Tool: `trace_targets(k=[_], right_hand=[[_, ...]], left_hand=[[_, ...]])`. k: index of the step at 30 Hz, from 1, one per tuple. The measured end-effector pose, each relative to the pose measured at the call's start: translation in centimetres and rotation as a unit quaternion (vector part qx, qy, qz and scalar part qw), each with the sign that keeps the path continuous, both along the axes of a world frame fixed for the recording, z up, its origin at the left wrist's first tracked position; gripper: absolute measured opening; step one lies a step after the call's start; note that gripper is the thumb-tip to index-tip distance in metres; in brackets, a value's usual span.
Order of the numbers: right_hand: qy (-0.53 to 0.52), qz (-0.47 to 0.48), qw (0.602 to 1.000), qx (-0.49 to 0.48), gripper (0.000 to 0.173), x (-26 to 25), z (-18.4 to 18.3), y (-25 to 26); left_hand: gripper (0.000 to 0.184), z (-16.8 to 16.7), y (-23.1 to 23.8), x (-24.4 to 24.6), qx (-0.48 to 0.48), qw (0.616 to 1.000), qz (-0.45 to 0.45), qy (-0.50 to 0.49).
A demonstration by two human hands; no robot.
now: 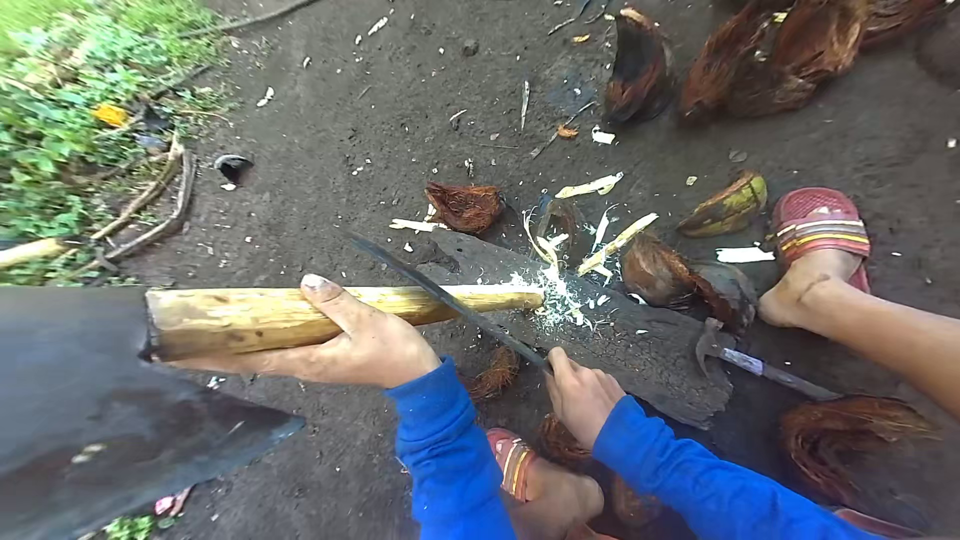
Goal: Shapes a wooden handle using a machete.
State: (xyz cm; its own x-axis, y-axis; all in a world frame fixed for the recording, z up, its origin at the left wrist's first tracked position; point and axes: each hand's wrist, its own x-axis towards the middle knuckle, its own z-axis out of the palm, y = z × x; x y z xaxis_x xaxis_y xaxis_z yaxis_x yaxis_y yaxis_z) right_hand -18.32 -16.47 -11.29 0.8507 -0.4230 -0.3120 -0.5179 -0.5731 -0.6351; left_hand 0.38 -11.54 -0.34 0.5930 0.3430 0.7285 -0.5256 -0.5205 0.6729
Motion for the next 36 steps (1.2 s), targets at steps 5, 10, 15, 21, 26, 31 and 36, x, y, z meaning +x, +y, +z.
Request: trace_targets(k=[5, 10, 15, 21, 26, 31, 36], right_hand=[[0.188, 0.011, 0.98, 0.06, 0.044, 1.0, -3.9, -3.1], [0.177, 0.027, 0.981, 0.073, 0.041, 0.9, -0.6, -2.5], [-0.026, 0.027, 0.999, -0.039, 0.029, -0.2, 1.3, -0.1], [0.206, 0.018, 0.977, 0.057, 0.045, 0.6, -3.3, -3.3], [0.191, 0.025, 0.978, 0.075, 0.043, 0.3, -0.8, -2.6], [-0.025, 0.01, 1.0, -0.017, 0.03, -0.3, 0.5, 0.4], [0.189, 0.007, 0.98, 0.065, 0.044, 0.6, -3.5, -2.7]], left_hand=[[0.095, -0.3, 0.3, 0.5, -0.011, 1.0, 0.003, -0.002], [0.093, -0.3, 0.7, 0.6, -0.016, 1.0, 0.012, 0.015], [0.092, -0.4, 0.4, 0.4, -0.022, 1.0, 0.011, 0.012], [0.092, -0.4, 0.7, 0.0, -0.019, 1.0, 0.015, 0.014], [0.092, -0.2, 0.5, -0.4, -0.023, 0.999, 0.023, 0.011], [0.093, -0.5, 0.2, -0.1, -0.02, 0.999, 0.023, 0.019], [0.093, -0.3, 0.1, 0.4, -0.013, 1.0, 0.022, 0.011]])
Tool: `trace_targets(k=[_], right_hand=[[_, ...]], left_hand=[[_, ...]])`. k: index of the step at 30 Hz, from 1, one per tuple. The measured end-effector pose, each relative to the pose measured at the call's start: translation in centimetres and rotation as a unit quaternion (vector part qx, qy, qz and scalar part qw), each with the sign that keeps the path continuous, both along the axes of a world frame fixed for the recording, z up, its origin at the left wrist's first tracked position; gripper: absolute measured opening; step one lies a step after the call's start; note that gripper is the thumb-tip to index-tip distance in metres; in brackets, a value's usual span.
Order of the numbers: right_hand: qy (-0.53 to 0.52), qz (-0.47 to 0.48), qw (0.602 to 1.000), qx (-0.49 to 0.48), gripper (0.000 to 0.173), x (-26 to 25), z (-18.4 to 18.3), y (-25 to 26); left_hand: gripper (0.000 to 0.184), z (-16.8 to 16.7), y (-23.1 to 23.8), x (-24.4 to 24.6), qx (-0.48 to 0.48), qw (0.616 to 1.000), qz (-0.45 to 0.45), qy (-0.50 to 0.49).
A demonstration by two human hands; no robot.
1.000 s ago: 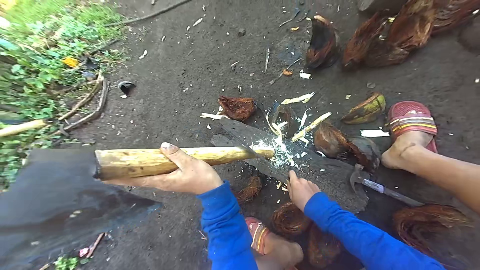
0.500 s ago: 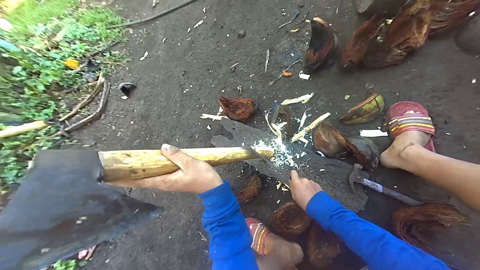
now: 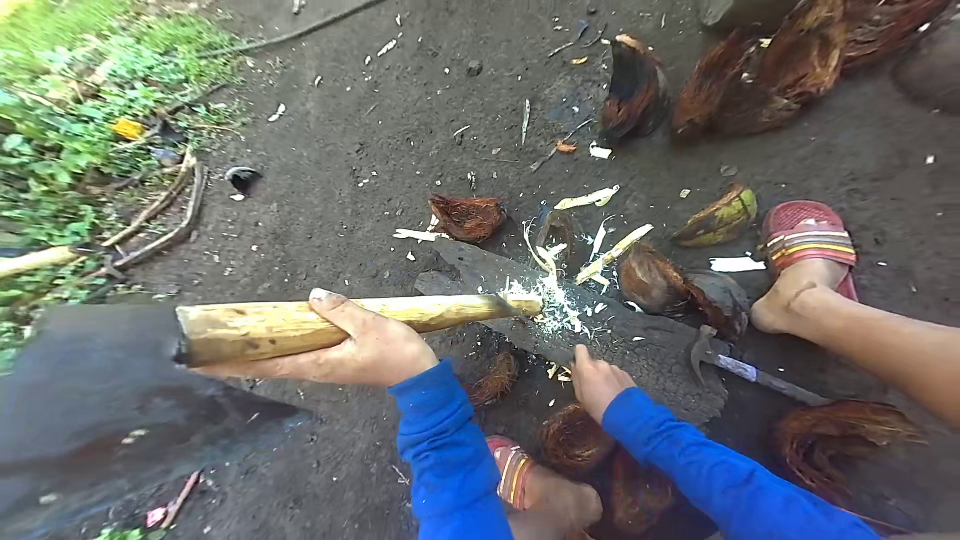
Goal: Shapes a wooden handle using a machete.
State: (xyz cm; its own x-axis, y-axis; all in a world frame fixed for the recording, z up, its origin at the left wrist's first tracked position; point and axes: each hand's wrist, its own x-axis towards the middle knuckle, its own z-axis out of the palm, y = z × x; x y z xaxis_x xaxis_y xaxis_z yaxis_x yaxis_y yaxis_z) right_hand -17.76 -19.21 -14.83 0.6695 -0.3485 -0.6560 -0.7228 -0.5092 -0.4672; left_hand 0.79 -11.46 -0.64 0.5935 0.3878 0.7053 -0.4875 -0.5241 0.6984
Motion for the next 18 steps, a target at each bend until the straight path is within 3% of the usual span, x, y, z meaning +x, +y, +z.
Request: trace_targets(k=[6, 9, 12, 15, 18], right_hand=[[0.002, 0.025, 1.0, 0.007, 0.041, -0.1, 2.2, -0.3], [-0.131, 0.023, 0.991, -0.033, 0.034, -0.7, 3.7, 2.2], [-0.256, 0.007, 0.959, -0.117, 0.027, -0.7, 3.0, 3.6], [-0.111, 0.005, 0.993, -0.049, 0.037, -0.1, 1.5, 1.6], [0.029, 0.01, 0.999, -0.013, 0.045, 0.7, -0.5, -0.9]], left_hand=[[0.09, -0.1, 0.6, 0.1, -0.004, 1.0, 0.02, 0.007], [0.091, -0.3, 0.7, 0.2, -0.004, 1.0, 0.02, 0.015], [0.093, -0.5, 0.8, 0.7, -0.005, 1.0, 0.018, -0.001], [0.091, 0.0, 0.5, 0.6, -0.011, 1.0, 0.016, 0.004], [0.09, -0.2, 0.9, 0.7, -0.011, 0.999, 0.03, 0.006]])
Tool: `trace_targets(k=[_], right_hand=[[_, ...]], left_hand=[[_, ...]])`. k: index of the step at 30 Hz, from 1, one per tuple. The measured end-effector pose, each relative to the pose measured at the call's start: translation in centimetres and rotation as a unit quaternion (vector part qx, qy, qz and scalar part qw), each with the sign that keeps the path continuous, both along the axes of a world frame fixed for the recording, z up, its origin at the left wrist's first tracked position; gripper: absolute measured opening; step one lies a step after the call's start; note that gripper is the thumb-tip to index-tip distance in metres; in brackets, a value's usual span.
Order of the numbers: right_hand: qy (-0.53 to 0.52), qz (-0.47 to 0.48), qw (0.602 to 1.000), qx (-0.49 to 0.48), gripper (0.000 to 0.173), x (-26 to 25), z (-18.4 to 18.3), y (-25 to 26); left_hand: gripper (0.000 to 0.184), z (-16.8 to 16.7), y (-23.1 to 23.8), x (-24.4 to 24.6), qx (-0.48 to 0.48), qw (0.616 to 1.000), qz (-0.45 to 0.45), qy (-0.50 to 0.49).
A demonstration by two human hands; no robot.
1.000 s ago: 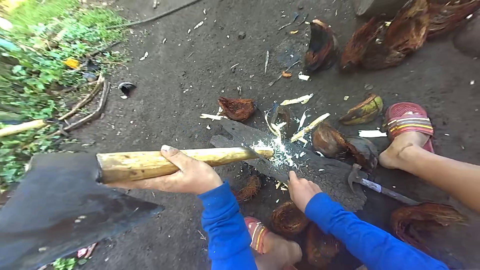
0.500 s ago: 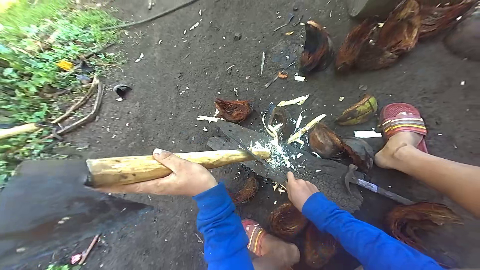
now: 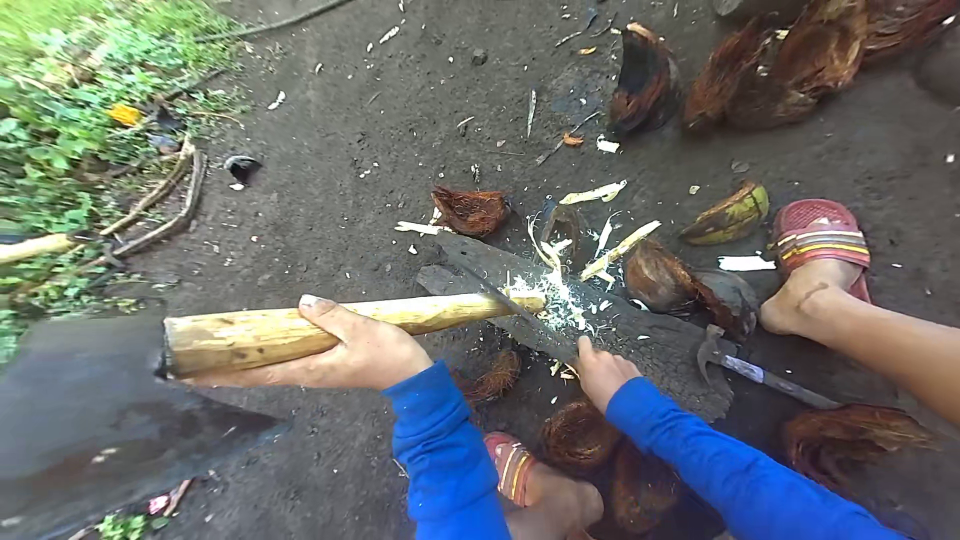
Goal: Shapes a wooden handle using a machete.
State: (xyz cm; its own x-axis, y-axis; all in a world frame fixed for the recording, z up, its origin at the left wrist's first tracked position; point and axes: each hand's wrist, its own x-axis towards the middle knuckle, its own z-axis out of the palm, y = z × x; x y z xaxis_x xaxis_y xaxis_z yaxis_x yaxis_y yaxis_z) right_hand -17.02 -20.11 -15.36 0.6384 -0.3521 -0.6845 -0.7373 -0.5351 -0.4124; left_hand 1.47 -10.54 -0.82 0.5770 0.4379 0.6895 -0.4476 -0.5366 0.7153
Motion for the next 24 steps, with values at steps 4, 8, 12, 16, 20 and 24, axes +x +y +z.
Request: trace_targets(k=[4, 8, 12, 16, 20, 24], right_hand=[[0.004, 0.009, 1.0, 0.023, 0.043, -0.1, 1.9, 0.3], [-0.101, 0.027, 0.994, 0.012, 0.039, -0.2, 4.3, 2.4], [-0.202, 0.028, 0.978, -0.05, 0.032, -0.4, 3.8, 3.5], [0.01, -0.014, 1.0, 0.01, 0.049, 0.1, -0.4, 0.2], [0.113, -0.05, 0.992, 0.002, 0.055, -1.6, -4.4, -2.7], [0.098, -0.058, 0.993, 0.016, 0.045, -2.1, -3.6, -1.6]], left_hand=[[0.093, -0.2, 0.5, 0.3, 0.006, 1.0, 0.0, -0.003], [0.093, 0.0, 0.2, 0.3, 0.002, 1.0, -0.006, 0.004], [0.092, 0.2, 0.0, 0.1, 0.006, 1.0, 0.006, 0.013], [0.089, 0.0, 0.4, 0.3, 0.001, 1.0, 0.012, 0.011], [0.091, -0.4, 1.3, 0.6, 0.009, 1.0, 0.017, -0.005], [0.093, -0.4, 1.0, 0.6, 0.006, 1.0, 0.005, -0.004]])
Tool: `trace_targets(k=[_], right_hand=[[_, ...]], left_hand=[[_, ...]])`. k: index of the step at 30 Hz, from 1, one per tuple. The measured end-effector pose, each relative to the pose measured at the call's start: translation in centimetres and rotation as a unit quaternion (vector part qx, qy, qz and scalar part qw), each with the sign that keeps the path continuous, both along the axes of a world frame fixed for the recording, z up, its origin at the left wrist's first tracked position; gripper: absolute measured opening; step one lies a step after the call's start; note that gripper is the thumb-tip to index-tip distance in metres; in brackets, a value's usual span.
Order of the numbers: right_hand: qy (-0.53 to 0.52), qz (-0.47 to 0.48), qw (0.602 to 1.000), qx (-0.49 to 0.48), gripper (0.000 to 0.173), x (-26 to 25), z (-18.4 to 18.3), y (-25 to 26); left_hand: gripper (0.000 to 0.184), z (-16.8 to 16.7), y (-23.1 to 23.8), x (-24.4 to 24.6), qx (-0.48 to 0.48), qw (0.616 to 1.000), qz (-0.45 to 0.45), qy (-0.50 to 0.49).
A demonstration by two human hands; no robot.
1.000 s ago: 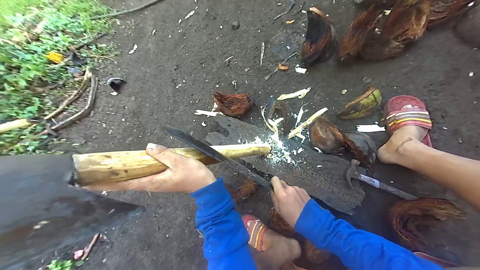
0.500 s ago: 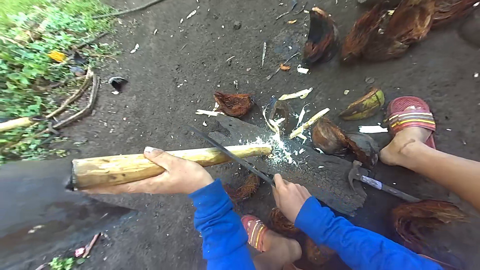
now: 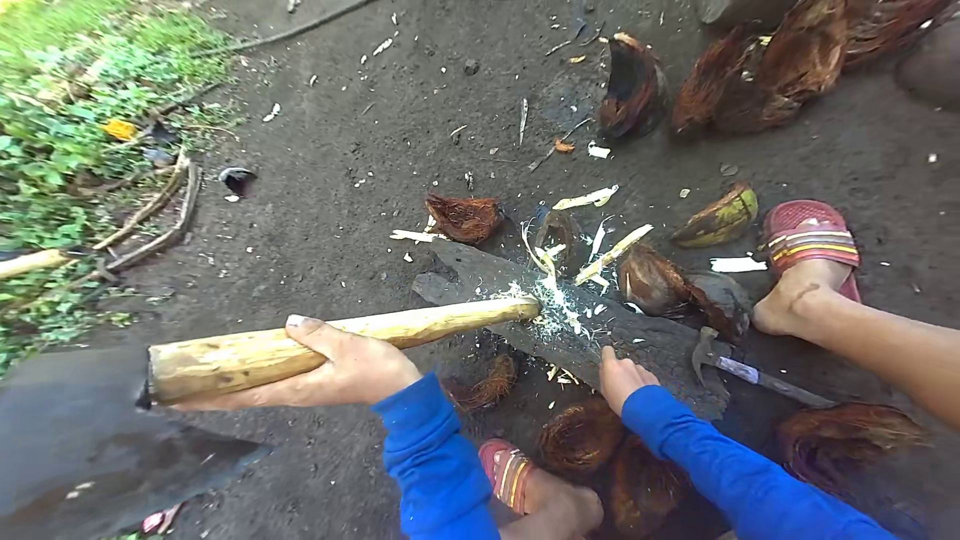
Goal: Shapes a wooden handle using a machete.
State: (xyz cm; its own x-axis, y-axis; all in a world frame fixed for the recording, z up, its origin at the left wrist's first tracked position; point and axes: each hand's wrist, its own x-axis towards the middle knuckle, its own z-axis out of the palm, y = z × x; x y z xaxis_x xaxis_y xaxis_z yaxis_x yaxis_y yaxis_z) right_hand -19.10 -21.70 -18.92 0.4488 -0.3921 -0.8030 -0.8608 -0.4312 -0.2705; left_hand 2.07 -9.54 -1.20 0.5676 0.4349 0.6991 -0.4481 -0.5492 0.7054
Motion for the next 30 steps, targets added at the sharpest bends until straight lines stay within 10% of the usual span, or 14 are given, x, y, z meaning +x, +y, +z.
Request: trace_targets(k=[7, 17, 23, 30], right_hand=[[-0.127, 0.048, 0.99, 0.029, 0.041, 2.0, 5.5, 3.0], [-0.133, 0.072, 0.988, 0.021, 0.041, 2.0, 3.7, 2.7], [-0.183, 0.065, 0.979, 0.065, 0.04, 2.3, 7.0, 3.8], [-0.321, 0.065, 0.944, -0.027, 0.03, 2.5, 9.2, 5.6]], left_hand=[[0.093, 0.0, -0.2, 0.9, 0.007, 1.0, -0.013, -0.004], [0.089, 0.2, 1.1, 0.9, -0.117, 0.982, -0.145, 0.032], [0.033, -0.4, 2.2, 1.9, -0.212, 0.946, -0.246, 0.017], [0.029, -0.7, 3.2, 3.1, -0.198, 0.883, -0.425, 0.009]])
